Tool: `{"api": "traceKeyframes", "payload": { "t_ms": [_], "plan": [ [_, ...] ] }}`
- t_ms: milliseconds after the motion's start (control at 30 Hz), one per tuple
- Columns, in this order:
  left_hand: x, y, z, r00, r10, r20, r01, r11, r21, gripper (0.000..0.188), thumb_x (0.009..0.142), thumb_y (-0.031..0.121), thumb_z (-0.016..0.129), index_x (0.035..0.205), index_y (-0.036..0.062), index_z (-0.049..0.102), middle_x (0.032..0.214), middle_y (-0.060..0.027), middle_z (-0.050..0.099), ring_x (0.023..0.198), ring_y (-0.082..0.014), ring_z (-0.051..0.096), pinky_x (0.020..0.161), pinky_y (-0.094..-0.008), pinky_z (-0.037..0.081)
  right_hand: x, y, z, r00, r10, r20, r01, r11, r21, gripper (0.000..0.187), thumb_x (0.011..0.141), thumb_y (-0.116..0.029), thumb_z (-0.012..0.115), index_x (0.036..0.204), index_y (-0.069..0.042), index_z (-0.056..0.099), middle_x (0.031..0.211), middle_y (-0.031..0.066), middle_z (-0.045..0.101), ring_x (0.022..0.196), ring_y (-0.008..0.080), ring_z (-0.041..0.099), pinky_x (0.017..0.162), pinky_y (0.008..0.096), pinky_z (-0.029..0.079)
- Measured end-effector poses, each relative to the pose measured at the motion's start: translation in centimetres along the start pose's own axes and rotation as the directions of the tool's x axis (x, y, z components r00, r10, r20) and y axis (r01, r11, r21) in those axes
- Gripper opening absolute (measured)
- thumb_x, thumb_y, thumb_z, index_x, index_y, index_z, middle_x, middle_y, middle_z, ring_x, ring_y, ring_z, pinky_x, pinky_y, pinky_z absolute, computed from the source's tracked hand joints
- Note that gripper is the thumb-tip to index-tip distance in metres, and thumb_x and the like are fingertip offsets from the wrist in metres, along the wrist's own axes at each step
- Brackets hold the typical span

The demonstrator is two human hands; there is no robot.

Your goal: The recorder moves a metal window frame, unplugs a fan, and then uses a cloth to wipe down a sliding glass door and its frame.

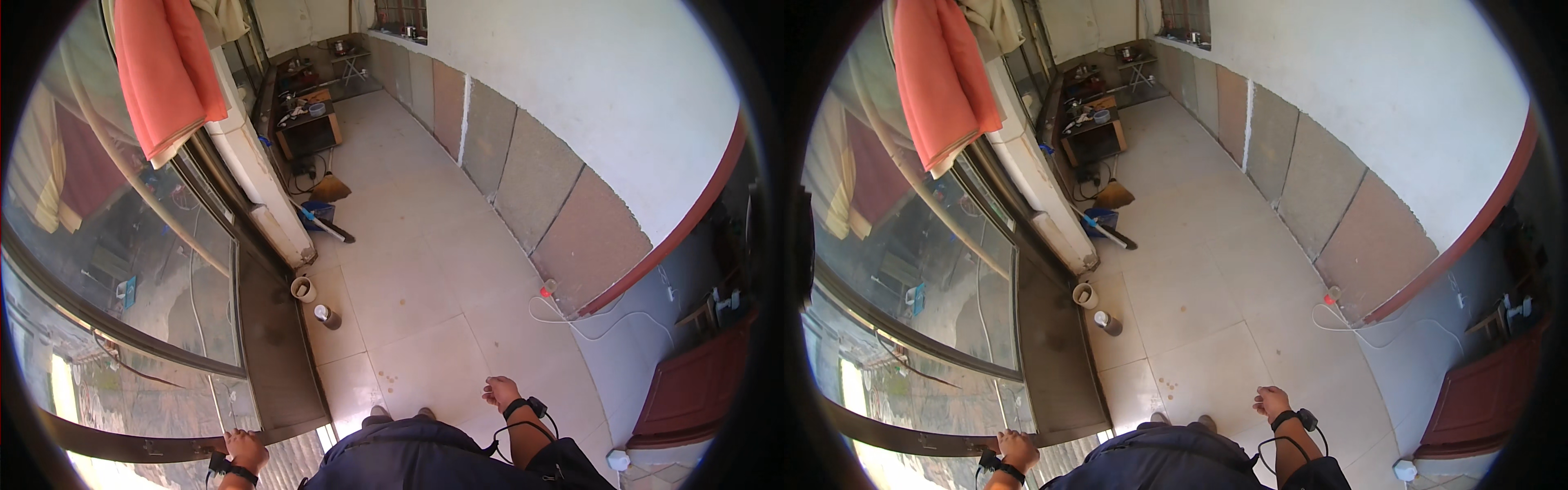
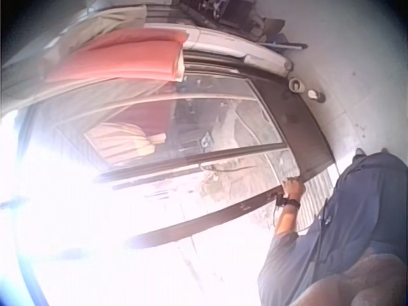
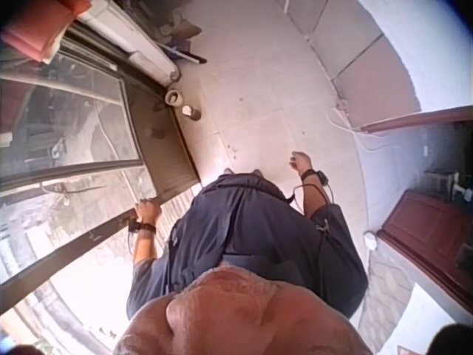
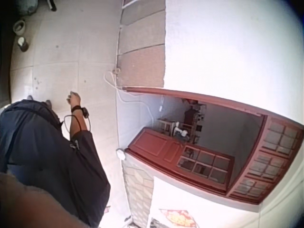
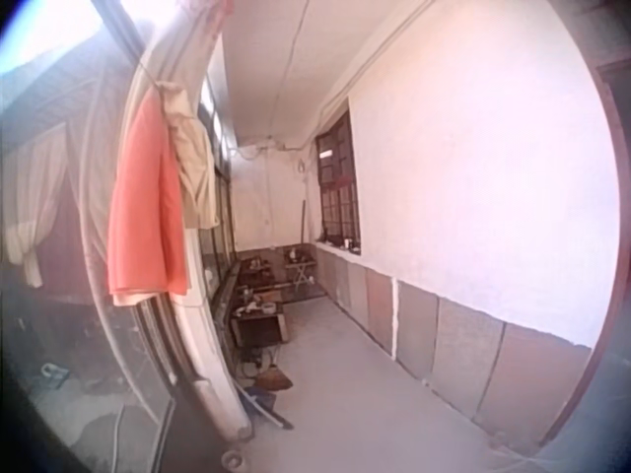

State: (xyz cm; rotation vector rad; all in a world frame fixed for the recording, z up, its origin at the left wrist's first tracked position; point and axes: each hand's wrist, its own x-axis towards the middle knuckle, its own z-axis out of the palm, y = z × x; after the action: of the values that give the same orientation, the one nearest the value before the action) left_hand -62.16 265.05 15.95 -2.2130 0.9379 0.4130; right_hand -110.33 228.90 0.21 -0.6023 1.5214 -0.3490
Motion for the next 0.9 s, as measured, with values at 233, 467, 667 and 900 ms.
{"api": "traceKeyframes", "payload": {
  "t_ms": [233, 467, 667, 900],
  "plan": [
    [-2.3, 0.5, 1.5, 0.993, -0.027, 0.112, 0.028, 1.000, -0.005, 0.040, 0.083, 0.026, 0.046, 0.112, 0.0063, 0.065, 0.122, -0.0099, 0.062, 0.121, -0.0253, 0.048, 0.107, -0.0485, 0.026, -0.1, 0.7, -1.4, 1.000, 0.021, -0.012, -0.021, 1.000, -0.008, 0.022, 0.090, -0.022, 0.058, 0.104, -0.005, 0.056, 0.085, 0.0067, 0.061, 0.065, 0.0185, 0.062, 0.056, 0.0300, 0.051],
    [-5.8, 1.2, 4.2, 0.974, -0.033, 0.225, 0.042, 0.998, -0.037, 0.044, 0.081, 0.028, 0.048, 0.114, 0.0052, 0.065, 0.123, -0.0114, 0.061, 0.120, -0.0275, 0.048, 0.105, -0.0507, 0.028, 0.5, 1.6, -2.0, 1.000, 0.002, 0.020, -0.002, 0.999, 0.039, 0.025, 0.090, -0.022, 0.060, 0.106, -0.003, 0.058, 0.086, 0.0090, 0.062, 0.060, 0.0190, 0.062, 0.053, 0.0287, 0.049],
    [-8.8, 1.1, 6.8, 0.967, 0.014, 0.254, 0.007, 0.997, -0.081, 0.038, 0.078, 0.028, 0.050, 0.103, 0.0064, 0.069, 0.113, -0.0118, 0.065, 0.117, -0.0288, 0.051, 0.102, -0.0522, 0.033, 0.3, 2.2, -3.1, 0.999, 0.010, 0.039, -0.010, 1.000, -0.002, 0.025, 0.090, -0.023, 0.060, 0.106, -0.004, 0.058, 0.085, 0.0083, 0.061, 0.064, 0.0192, 0.063, 0.055, 0.0293, 0.049],
    [-11.2, 0.9, 20.9, 0.968, 0.085, 0.234, -0.092, 0.996, 0.019, 0.043, 0.087, 0.031, 0.056, 0.119, 0.0018, 0.059, 0.102, -0.0218, 0.066, 0.099, -0.0447, 0.061, 0.093, -0.0461, 0.048, -0.2, 4.2, -6.0, 0.998, 0.059, -0.011, -0.060, 0.997, -0.057, 0.026, 0.090, -0.024, 0.060, 0.107, -0.005, 0.058, 0.086, 0.0076, 0.062, 0.065, 0.0189, 0.063, 0.058, 0.0302, 0.051]
  ]
}}
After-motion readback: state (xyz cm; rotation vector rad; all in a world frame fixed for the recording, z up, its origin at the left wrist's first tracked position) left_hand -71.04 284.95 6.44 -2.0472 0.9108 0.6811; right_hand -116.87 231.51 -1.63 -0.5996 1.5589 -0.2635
